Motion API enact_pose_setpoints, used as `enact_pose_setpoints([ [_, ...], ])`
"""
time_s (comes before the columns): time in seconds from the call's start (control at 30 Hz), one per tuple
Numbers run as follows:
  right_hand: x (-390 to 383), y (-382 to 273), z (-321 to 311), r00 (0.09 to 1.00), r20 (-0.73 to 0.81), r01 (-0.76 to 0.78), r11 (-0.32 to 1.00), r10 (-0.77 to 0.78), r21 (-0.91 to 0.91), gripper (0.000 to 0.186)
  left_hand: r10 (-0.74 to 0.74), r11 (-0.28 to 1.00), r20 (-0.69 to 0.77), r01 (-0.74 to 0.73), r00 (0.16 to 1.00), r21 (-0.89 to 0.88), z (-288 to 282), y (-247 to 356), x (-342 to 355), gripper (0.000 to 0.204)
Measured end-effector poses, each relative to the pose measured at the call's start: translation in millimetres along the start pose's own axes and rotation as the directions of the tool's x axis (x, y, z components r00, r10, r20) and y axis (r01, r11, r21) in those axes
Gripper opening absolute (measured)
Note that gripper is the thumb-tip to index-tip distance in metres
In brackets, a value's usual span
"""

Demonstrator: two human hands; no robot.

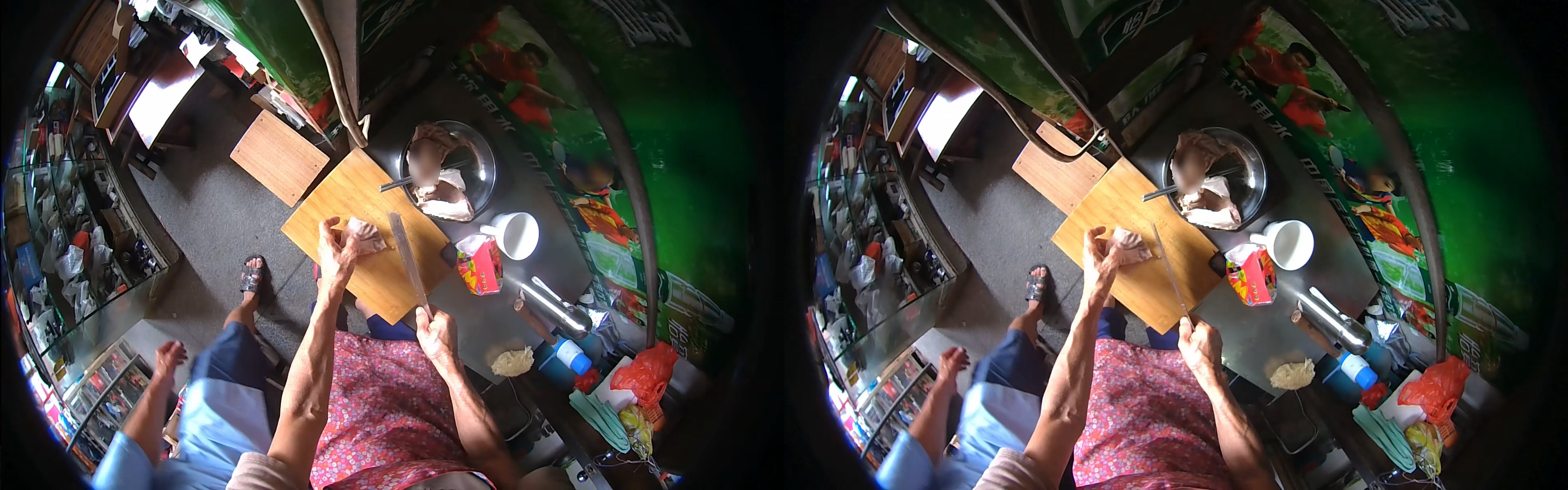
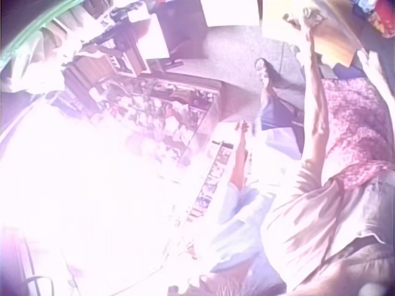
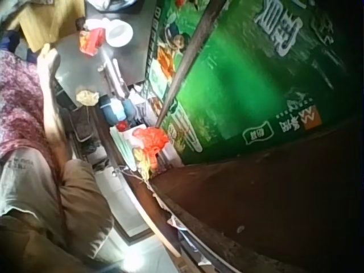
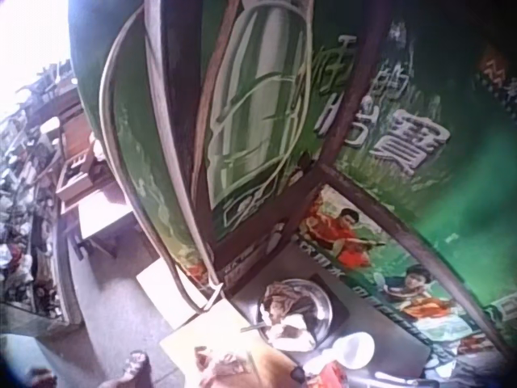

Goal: The person handles a piece of cooked meat in a bowl, then moves to a cutting board and slices the meat into thin strips using a knife. The sliced meat is placed into a metal bowl.

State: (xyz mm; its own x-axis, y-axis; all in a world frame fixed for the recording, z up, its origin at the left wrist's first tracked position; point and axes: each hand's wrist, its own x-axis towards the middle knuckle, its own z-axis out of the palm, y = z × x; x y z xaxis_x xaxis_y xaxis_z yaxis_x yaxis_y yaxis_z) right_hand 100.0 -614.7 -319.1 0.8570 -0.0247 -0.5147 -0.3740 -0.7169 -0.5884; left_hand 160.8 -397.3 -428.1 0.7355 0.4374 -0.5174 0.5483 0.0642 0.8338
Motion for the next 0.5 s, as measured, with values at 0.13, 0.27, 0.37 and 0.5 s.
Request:
enact_pose_setpoints([
  [0.13, -7.9, 11.6, 4.1, 1.000, -0.005, -0.019, 1.000, 0.019, -0.009, 0.020, -0.199, 0.887, 0.014, 0.186, 0.980, -0.423, -4.1, 2.7, -8.3, 0.052],
  [0.27, -15.9, 18.1, 12.8, 0.998, 0.000, -0.065, 0.998, 0.065, -0.013, 0.020, -0.170, 0.502, 0.150, 0.217, 0.974, -0.838, -3.5, 19.5, -19.4, 0.047],
  [0.37, -20.6, 26.4, 21.4, 0.993, 0.036, -0.112, 0.994, 0.112, 0.000, 0.022, -0.127, 0.479, 0.188, 0.226, 0.974, -0.848, 3.3, -29.8, -15.9, 0.043],
  [0.5, -21.4, 24.0, 24.2, 0.983, 0.053, -0.181, 0.983, 0.178, 0.037, 0.025, -0.334, 0.641, -0.090, 0.156, 0.938, -0.751, 22.2, -29.1, -31.8, 0.027],
])
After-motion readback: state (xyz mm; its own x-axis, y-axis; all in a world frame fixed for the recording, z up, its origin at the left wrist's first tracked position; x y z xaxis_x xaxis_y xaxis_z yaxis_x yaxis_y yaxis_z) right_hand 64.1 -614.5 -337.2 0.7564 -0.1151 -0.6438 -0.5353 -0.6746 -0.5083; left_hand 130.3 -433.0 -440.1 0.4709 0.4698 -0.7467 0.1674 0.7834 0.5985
